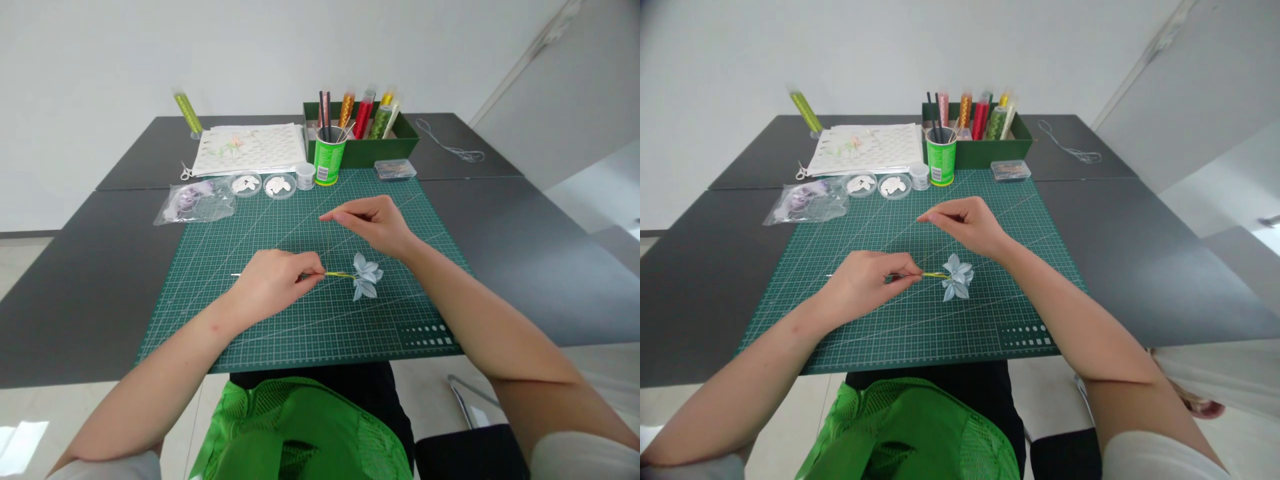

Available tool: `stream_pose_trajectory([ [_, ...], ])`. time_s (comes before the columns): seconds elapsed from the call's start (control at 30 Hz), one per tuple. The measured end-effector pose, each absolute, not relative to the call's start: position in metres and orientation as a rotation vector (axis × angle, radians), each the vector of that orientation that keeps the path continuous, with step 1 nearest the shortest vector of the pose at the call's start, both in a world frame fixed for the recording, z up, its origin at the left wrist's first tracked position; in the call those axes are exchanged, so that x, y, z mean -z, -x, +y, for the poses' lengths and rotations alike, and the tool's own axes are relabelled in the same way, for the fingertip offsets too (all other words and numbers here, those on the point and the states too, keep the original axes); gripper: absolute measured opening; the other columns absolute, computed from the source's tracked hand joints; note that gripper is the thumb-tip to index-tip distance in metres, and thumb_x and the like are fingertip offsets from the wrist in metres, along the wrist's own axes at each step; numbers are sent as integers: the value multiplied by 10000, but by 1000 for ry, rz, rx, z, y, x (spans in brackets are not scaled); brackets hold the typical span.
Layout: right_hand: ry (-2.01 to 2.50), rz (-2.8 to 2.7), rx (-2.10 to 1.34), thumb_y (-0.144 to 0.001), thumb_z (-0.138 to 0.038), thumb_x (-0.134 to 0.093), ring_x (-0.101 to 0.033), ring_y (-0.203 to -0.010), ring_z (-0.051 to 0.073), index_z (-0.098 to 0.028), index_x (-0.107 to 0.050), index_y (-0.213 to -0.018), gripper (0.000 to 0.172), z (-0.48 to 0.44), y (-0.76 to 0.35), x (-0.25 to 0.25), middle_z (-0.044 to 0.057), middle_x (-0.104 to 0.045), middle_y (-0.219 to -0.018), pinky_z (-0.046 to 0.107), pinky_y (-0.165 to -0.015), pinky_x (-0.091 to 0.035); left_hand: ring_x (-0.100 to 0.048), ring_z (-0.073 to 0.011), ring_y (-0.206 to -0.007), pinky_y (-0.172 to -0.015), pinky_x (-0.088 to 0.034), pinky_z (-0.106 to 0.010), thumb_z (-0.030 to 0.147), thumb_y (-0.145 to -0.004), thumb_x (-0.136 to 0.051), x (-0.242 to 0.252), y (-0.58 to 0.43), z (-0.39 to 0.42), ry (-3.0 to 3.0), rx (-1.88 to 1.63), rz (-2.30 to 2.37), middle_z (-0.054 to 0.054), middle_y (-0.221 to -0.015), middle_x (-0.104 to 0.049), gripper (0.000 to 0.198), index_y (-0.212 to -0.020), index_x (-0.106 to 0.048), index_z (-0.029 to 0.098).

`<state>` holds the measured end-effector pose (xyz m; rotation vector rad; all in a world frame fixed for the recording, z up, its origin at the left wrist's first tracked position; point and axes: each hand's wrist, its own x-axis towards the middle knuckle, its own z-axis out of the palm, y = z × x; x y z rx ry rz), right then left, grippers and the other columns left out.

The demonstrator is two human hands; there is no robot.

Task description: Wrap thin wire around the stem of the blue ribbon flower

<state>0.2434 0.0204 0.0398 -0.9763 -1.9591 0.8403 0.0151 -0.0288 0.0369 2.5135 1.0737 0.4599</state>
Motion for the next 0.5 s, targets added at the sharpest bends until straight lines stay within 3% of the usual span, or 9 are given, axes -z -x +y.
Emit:
stream_pose_trajectory([
  [0.37, 1040, -2070, -1005, -940, -421, -594, -414, -558, 109, -165, -814, -981, 340, 40, -245, -7, -10, -577, -598, 252, -530, -290, -661, -98, -614, -555, -380, -218, 254, -959, -637, -38, -9, -30, -2525, -734, 1023, 62, -732, -748, 105, -890, -710, 227],
  [0.5, 1024, -2070, -1118, -913, -472, -637, -513, -633, 145, -168, -790, -874, 343, 44, -241, 7, 26, -625, -664, 274, -600, -419, -659, -90, -620, -565, -412, -205, 272, -956, -658, -41, -7, -27, -2445, -956, 1134, 49, -777, -770, 109, -904, -737, 218],
])
